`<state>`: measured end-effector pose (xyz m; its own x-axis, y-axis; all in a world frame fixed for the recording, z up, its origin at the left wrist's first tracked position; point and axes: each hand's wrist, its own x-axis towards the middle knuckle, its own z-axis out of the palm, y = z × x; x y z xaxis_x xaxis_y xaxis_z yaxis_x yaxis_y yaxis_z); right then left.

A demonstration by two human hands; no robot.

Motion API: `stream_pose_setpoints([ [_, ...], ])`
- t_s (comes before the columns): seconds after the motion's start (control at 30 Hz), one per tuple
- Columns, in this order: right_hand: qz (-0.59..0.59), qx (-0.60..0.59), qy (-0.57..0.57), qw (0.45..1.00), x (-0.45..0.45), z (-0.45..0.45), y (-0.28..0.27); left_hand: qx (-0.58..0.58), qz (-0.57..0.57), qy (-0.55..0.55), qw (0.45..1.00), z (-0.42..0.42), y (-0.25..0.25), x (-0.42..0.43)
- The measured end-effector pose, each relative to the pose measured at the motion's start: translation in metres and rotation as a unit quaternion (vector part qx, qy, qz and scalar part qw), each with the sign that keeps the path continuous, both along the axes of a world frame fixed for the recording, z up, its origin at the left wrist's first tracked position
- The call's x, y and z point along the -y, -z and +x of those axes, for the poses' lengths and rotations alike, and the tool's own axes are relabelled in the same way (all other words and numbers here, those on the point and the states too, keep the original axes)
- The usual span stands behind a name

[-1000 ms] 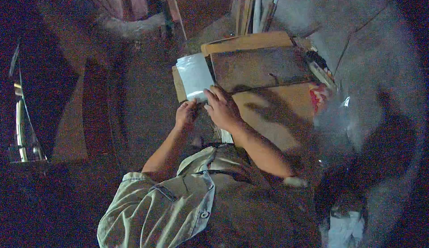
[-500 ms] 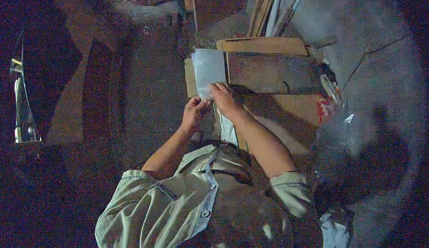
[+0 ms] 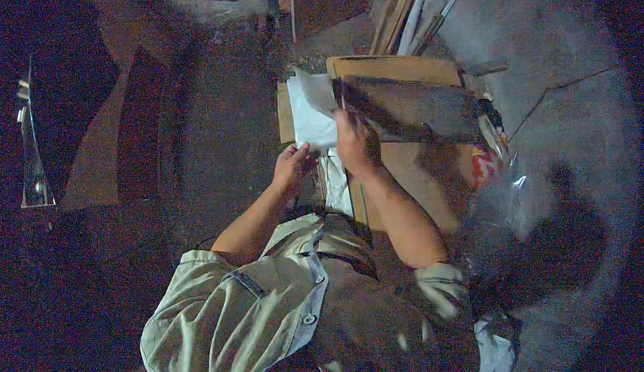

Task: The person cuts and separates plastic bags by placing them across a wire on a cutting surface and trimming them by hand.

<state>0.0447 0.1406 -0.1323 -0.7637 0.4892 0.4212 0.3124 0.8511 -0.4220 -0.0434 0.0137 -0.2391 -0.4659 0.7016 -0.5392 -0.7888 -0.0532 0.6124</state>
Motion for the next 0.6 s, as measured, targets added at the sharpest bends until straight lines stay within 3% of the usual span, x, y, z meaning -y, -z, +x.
stream_pose_setpoints([
  [0.03,0.022,0.029,0.042,0.998,0.001,0.008,-0.013,0.000,0.001,0.002,1.000,-0.003,0.002,0.000],
  [0.07,-0.001,-0.056,0.057,0.997,0.007,0.015,-0.025,-0.018,-0.012,0.015,1.000,-0.006,0.005,0.000],
  [0.1,-0.002,-0.057,0.059,0.997,0.014,0.025,-0.040,-0.037,-0.027,0.028,0.999,-0.007,0.007,0.000],
  [0.17,-0.118,-0.100,0.136,0.979,0.025,0.049,-0.067,-0.011,-0.019,0.000,1.000,-0.003,0.006,-0.004],
  [0.23,-0.067,-0.148,0.164,0.973,0.030,0.072,-0.084,-0.037,-0.016,-0.007,0.999,-0.004,0.004,-0.007],
  [0.3,-0.104,-0.187,0.185,0.959,0.033,0.102,-0.088,-0.036,-0.018,0.001,0.999,-0.003,0.006,-0.008],
  [0.37,-0.219,-0.292,0.186,0.912,0.041,0.128,-0.091,-0.031,-0.019,0.009,0.999,-0.004,0.007,-0.009],
  [0.5,-0.197,-0.273,0.272,0.901,0.049,0.185,-0.090,0.000,0.025,0.026,0.999,-0.008,0.014,-0.008],
  [0.6,-0.197,-0.298,0.288,0.889,0.059,0.212,-0.081,-0.034,-0.031,0.023,0.999,-0.007,0.006,-0.005],
])
